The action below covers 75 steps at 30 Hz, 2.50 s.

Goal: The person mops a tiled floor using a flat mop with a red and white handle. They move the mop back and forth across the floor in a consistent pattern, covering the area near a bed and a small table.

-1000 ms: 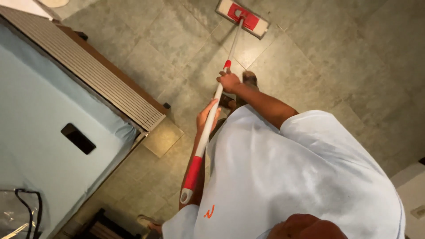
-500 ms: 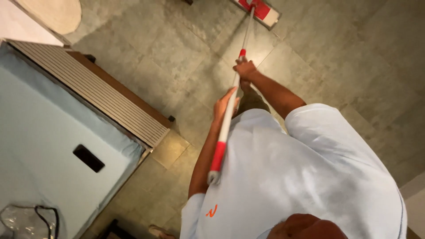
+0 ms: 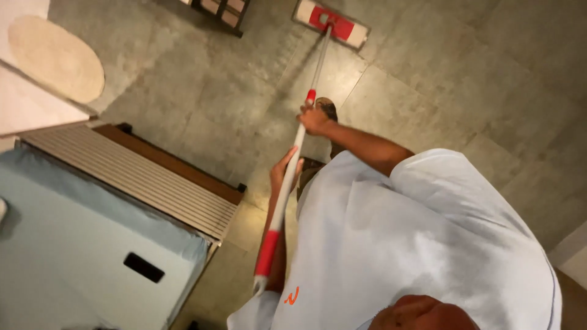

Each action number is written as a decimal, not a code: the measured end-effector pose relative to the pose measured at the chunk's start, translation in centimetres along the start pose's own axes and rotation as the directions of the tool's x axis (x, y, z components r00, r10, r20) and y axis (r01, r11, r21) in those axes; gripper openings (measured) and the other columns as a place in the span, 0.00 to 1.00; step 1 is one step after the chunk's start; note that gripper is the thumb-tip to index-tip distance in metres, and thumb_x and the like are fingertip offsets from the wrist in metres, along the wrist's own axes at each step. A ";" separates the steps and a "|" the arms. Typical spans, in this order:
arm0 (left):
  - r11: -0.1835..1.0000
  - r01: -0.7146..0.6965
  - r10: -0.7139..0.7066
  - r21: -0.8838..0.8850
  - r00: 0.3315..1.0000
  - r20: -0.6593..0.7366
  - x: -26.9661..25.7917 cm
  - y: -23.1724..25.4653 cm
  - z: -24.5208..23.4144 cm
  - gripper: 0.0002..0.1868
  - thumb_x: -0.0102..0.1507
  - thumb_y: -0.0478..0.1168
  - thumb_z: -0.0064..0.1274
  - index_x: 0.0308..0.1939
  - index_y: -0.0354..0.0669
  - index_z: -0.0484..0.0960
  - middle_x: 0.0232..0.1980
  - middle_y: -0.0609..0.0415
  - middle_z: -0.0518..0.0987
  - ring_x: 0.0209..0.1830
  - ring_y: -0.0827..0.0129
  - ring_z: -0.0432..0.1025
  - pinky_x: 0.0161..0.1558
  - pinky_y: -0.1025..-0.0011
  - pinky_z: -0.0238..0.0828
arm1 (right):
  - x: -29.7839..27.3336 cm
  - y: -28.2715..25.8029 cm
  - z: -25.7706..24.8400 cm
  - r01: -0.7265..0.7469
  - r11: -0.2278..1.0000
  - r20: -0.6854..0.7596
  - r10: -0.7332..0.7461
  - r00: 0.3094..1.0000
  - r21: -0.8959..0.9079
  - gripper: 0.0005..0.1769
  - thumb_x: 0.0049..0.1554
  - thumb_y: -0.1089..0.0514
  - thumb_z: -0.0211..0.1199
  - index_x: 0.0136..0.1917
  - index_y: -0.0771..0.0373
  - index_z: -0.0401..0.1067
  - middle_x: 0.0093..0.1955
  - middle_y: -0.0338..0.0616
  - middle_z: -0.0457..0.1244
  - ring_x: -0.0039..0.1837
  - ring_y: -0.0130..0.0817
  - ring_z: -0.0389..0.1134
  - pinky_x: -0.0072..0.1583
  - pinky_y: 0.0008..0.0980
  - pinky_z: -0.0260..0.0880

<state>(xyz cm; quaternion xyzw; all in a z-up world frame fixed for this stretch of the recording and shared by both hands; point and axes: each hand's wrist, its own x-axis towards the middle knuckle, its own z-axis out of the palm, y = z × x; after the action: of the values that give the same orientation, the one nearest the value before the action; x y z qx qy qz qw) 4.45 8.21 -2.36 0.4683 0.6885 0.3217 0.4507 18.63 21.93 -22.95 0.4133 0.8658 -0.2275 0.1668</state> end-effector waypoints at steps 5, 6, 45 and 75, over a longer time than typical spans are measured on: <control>0.999 0.013 -0.016 0.035 0.996 0.084 8.5 1.6 7.3 0.25 0.62 0.46 0.66 0.63 0.64 0.82 0.63 0.54 0.80 0.64 0.61 0.72 0.64 0.60 0.72 | 5.4 13.4 3.4 -0.077 0.995 0.007 0.077 0.997 0.064 0.18 0.61 0.57 0.59 0.64 0.47 0.77 0.74 0.51 0.61 0.76 0.59 0.57 0.66 0.75 0.57; 0.996 0.004 -0.016 0.085 0.990 0.137 10.2 2.1 8.4 0.26 0.62 0.49 0.65 0.65 0.70 0.80 0.64 0.57 0.79 0.65 0.60 0.72 0.66 0.56 0.70 | 6.3 16.1 4.2 -0.094 0.994 -0.018 0.095 0.995 0.053 0.19 0.59 0.56 0.64 0.63 0.41 0.77 0.75 0.46 0.60 0.76 0.57 0.58 0.65 0.76 0.58; 0.980 -0.165 0.133 0.112 0.960 0.245 26.4 5.6 -5.7 0.26 0.59 0.43 0.68 0.62 0.58 0.84 0.58 0.53 0.83 0.58 0.59 0.77 0.56 0.61 0.78 | 16.3 10.3 -8.1 -0.172 0.960 -0.378 0.247 0.892 0.223 0.07 0.53 0.50 0.68 0.46 0.46 0.80 0.60 0.39 0.67 0.71 0.53 0.63 0.52 0.42 0.77; 0.933 -0.243 0.149 0.266 0.933 0.328 38.1 8.6 -2.0 0.23 0.60 0.54 0.61 0.61 0.78 0.82 0.44 0.46 0.86 0.41 0.48 0.81 0.49 0.51 0.77 | 21.8 21.4 -15.0 -0.351 0.888 -0.038 0.378 0.925 0.299 0.16 0.44 0.58 0.72 0.48 0.48 0.79 0.61 0.40 0.66 0.67 0.55 0.67 0.58 0.52 0.76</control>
<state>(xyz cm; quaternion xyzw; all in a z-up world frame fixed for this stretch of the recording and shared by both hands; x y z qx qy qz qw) -0.26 46.86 -6.33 0.6424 0.6016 0.1811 0.4390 20.93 55.70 -26.24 0.5985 0.7375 -0.2953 0.1037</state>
